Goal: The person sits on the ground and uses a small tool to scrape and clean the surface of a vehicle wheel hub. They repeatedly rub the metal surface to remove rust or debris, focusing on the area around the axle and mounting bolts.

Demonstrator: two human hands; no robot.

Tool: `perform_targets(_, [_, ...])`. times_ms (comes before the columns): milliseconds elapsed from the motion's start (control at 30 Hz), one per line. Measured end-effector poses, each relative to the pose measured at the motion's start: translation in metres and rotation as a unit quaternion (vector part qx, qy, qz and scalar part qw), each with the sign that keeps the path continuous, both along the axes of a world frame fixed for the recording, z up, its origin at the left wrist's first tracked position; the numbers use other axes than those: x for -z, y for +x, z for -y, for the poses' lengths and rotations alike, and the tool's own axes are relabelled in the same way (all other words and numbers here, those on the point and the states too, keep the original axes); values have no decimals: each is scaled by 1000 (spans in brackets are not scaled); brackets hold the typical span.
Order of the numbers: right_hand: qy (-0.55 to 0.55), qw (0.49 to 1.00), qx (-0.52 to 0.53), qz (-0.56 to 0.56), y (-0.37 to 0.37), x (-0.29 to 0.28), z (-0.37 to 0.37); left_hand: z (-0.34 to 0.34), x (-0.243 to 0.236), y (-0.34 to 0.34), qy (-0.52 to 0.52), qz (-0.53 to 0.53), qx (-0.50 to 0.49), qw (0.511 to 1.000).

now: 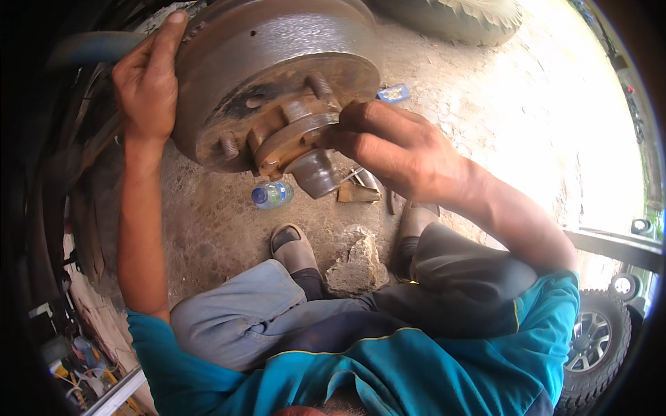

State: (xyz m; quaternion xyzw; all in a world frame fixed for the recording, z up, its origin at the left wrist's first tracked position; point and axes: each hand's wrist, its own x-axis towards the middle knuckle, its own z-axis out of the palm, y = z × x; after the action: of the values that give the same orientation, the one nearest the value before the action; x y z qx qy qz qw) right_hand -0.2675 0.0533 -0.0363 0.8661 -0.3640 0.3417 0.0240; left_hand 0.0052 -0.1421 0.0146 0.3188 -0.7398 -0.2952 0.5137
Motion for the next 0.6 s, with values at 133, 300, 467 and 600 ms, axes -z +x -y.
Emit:
perform_targets(133, [-15,1000,-25,-8,6,-3,7,-6,-3,-12,-45,-19,40,998])
perform_targets(300, [9,1000,-25,9,0,1,4,-14,-5,-18,-60,-15,20,998])
perform_targets(467, [9,998,-55,14,11,-6,9,2,1,4,-3,5,-41,999])
perform_targets(600, [10,999,-36,-2,2,-5,5,-3,0,-4,-63,30,-24,997])
